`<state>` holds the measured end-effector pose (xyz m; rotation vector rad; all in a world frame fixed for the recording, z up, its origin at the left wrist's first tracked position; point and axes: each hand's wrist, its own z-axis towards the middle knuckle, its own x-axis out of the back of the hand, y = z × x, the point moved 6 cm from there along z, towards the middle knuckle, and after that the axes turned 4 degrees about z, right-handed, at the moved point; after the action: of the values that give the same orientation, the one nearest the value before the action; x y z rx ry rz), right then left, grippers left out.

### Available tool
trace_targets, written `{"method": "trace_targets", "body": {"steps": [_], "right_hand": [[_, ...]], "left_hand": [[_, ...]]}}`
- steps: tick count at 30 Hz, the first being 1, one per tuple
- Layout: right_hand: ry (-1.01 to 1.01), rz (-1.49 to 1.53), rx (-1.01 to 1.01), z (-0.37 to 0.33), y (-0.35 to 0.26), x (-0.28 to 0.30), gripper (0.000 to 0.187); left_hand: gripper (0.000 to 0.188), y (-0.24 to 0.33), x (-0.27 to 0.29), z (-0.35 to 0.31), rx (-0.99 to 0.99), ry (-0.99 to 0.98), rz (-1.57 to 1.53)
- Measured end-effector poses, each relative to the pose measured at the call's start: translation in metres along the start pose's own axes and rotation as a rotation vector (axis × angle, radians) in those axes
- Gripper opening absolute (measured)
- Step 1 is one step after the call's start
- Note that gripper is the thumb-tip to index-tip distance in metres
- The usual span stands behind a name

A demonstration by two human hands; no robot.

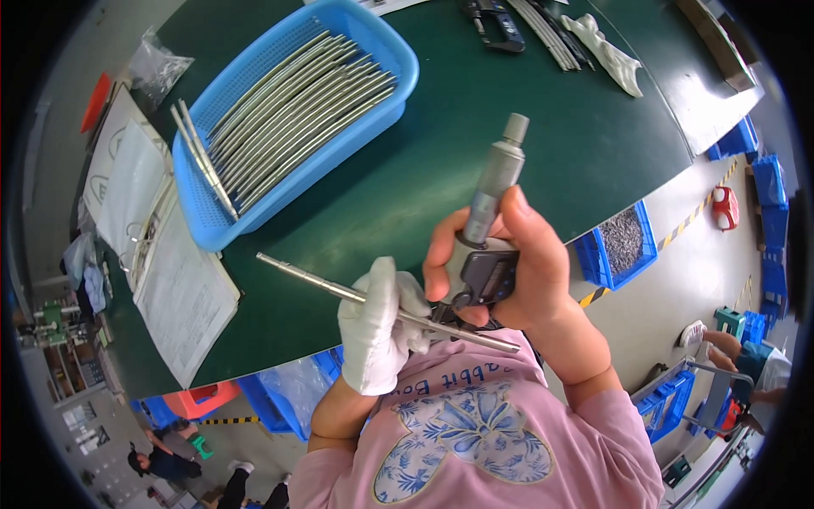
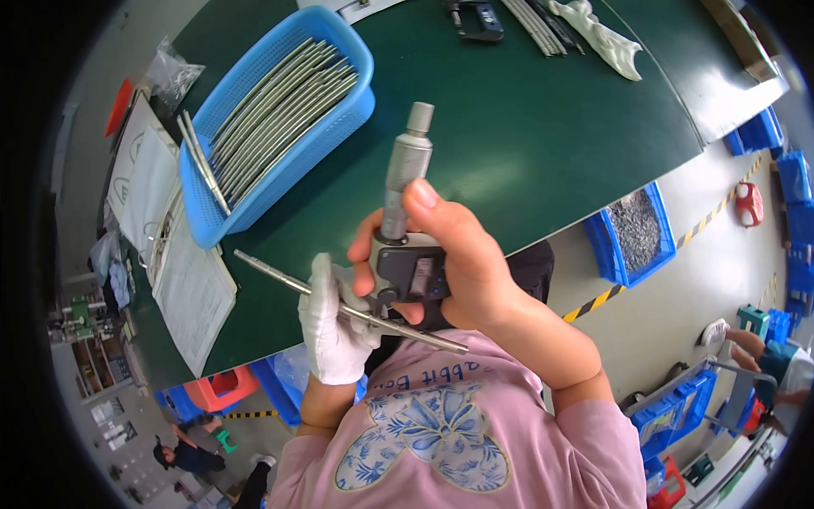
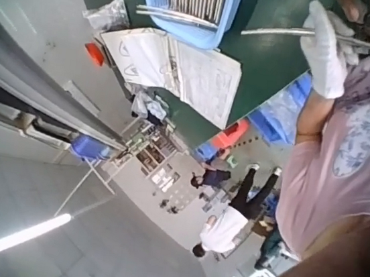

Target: Using a digital micrometer to measure the diameter of metal rods and comparing them against a specification sheet in a manufacturing environment.

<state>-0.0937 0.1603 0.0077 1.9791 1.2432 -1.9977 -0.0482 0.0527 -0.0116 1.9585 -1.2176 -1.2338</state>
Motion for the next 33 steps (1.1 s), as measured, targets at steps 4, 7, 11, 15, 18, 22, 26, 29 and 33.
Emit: {"method": "trace_targets", "body": {"steps": [4,7,11,15,18,22,26,29,33], "right_hand": [[0.006,-0.056,-0.019,0.002,0.002,-0.003,0.063],[-0.007,-0.080,-0.009,0.002,0.001,-0.004,0.063],[0.021,-0.016,-0.029,0.001,0.004,-0.002,0.065],[0.011,0.039,-0.062,-0.001,0.002,-0.006,0.062],[0.007,0.063,-0.055,-0.001,0.002,-0.006,0.061],[-0.011,-0.028,-0.025,-0.001,-0.002,-0.003,0.067],[0.012,-0.091,-0.013,-0.002,-0.003,-0.002,0.064],[0.019,-0.111,-0.009,-0.002,-0.002,-0.001,0.063],[0.005,-0.106,-0.032,-0.001,0.000,-0.002,0.063]], "left_hand": [[0.045,-0.001,0.004,0.000,-0.005,0.066,-0.052],[0.046,-0.002,0.004,0.002,-0.030,0.088,-0.066],[0.046,0.001,0.005,0.001,-0.016,0.137,-0.058],[0.046,0.004,0.004,0.000,-0.006,0.020,-0.024],[0.046,0.007,-0.001,0.001,-0.061,0.053,0.013],[0.047,0.008,0.002,0.001,-0.040,0.032,-0.044],[0.048,0.008,0.001,0.001,-0.041,0.031,-0.015],[0.048,0.006,0.003,0.001,-0.049,0.032,-0.043],[0.047,0.007,0.006,0.002,-0.097,0.033,-0.031]]}}
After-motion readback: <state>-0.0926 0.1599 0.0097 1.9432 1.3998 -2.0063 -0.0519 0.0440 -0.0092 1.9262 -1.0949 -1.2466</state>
